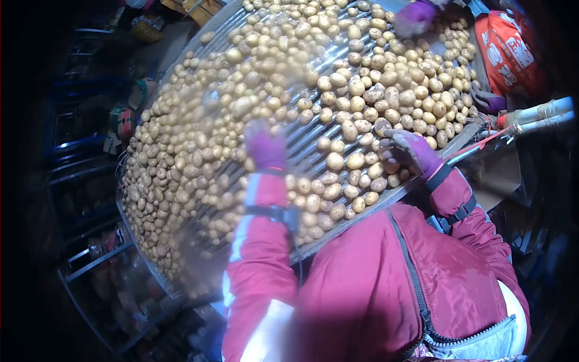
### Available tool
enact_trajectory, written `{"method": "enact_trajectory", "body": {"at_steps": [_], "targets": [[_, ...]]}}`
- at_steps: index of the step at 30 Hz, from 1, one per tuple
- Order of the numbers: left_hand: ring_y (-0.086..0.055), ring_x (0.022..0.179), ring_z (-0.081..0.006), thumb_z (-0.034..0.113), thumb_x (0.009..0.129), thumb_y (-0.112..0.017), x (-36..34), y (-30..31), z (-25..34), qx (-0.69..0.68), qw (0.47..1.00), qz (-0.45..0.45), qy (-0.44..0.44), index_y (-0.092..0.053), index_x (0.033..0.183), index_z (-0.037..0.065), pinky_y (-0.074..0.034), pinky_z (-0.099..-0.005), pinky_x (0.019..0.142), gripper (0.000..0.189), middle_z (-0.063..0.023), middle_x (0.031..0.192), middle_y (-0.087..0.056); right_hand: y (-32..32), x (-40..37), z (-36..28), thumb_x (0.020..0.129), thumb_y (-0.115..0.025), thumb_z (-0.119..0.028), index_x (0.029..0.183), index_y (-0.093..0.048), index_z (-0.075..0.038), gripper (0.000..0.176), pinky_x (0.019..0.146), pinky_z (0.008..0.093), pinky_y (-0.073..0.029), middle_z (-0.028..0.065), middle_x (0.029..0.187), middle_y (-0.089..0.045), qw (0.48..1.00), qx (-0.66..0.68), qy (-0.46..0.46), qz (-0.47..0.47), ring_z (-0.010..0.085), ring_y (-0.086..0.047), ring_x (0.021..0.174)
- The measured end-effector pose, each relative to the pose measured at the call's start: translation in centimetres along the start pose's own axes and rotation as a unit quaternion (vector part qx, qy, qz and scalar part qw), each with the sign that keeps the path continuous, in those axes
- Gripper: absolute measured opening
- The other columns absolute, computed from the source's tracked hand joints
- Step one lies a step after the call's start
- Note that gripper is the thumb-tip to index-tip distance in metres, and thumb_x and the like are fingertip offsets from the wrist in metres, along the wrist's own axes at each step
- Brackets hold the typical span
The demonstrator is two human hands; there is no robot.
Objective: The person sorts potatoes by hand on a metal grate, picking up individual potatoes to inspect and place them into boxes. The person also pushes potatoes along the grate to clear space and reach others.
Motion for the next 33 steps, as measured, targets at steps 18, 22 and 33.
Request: {"method": "enact_trajectory", "body": {"at_steps": [18, 22, 33], "targets": [[-0.035, 0.142, -0.0422, 0.038, 0.088, -0.063, -6.4, 3.3, 18.0, -0.275, 0.902, -0.278, -0.184, -0.053, 0.141, 0.007, -0.024, -0.0551, 0.117, 0.063, -0.0194, 0.151, -0.046, 1.4, -3.5, 2.0, 0.099, -0.063, -0.034, 0.141, -0.052, -0.003, 0.053, 0.077, 0.0315, -0.055, 0.012, 0.119, -0.066, 0.998, -0.014, -0.01, 0.062, 0.022, -0.067, 0.094], [-0.047, 0.131, -0.0398, 0.031, 0.089, -0.063, -7.2, 2.4, 19.8, -0.315, 0.883, -0.277, -0.211, -0.062, 0.13, 0.007, -0.034, -0.0528, 0.11, 0.048, -0.0175, 0.136, -0.058, 3.4, -4.3, 2.5, 0.099, -0.062, -0.033, 0.142, -0.05, -0.001, 0.055, 0.08, 0.0342, -0.058, 0.0134, 0.121, -0.066, 0.999, -0.003, 0.001, 0.043, 0.0227, -0.069, 0.092], [-0.063, 0.087, -0.0249, 0.021, 0.085, -0.06, -3.8, -3.0, 24.5, -0.065, 0.903, -0.229, -0.357, -0.071, 0.091, 0.022, -0.05, -0.043, 0.071, 0.012, -0.0022, 0.087, -0.065, 5.8, -5.5, 2.8, 0.098, -0.063, -0.033, 0.138, -0.052, -0.002, 0.052, 0.078, 0.0405, -0.061, 0.0144, 0.122, -0.065, 0.999, 0.036, -0.025, 0.025, 0.0269, -0.071, 0.091]]}}
Point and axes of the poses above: each hand's wrist, its own x-axis towards the middle knuckle, its own y-axis out of the back of the hand, z = x × y, the point moved 2 cm from there along x, towards the middle knuckle
